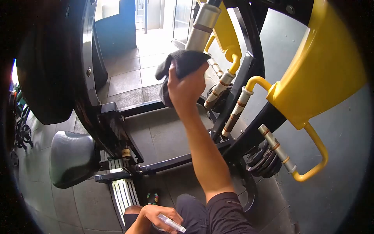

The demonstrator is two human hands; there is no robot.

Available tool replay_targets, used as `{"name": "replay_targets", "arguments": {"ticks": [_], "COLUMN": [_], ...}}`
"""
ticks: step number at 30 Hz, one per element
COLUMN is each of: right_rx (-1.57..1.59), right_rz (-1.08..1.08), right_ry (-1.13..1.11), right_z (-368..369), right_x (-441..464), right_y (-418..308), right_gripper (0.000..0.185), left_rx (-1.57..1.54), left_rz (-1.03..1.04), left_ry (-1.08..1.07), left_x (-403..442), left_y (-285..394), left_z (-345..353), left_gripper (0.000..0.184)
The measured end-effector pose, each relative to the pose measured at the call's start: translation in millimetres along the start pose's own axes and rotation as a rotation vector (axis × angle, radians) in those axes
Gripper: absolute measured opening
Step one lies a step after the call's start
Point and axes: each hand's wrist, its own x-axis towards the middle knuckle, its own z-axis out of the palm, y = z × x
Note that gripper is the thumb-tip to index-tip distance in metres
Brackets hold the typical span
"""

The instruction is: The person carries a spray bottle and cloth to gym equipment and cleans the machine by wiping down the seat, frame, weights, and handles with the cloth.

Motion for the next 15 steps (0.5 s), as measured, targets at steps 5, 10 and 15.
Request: {"name": "replay_targets", "arguments": {"ticks": [5, 10, 15], "right_rx": [0.146, -0.152, 0.417], "right_rz": [-0.024, 0.264, 0.569], "right_ry": [-0.129, -0.557, -0.341], "right_z": [-12, -60, -134], "right_x": [55, 130, 116], "right_y": [-13, -45, -27], "right_gripper": [0.066, 0.072, 0.054], "left_rx": [0.005, -0.032, 0.019], "left_rz": [0.02, 0.068, 0.0], "left_ry": [-0.027, 0.008, -0.027], "left_x": [-2, -7, -12], "left_y": [10, 6, -7], "left_z": [-5, -8, -14], "left_gripper": [0.025, 0.023, 0.022]}}
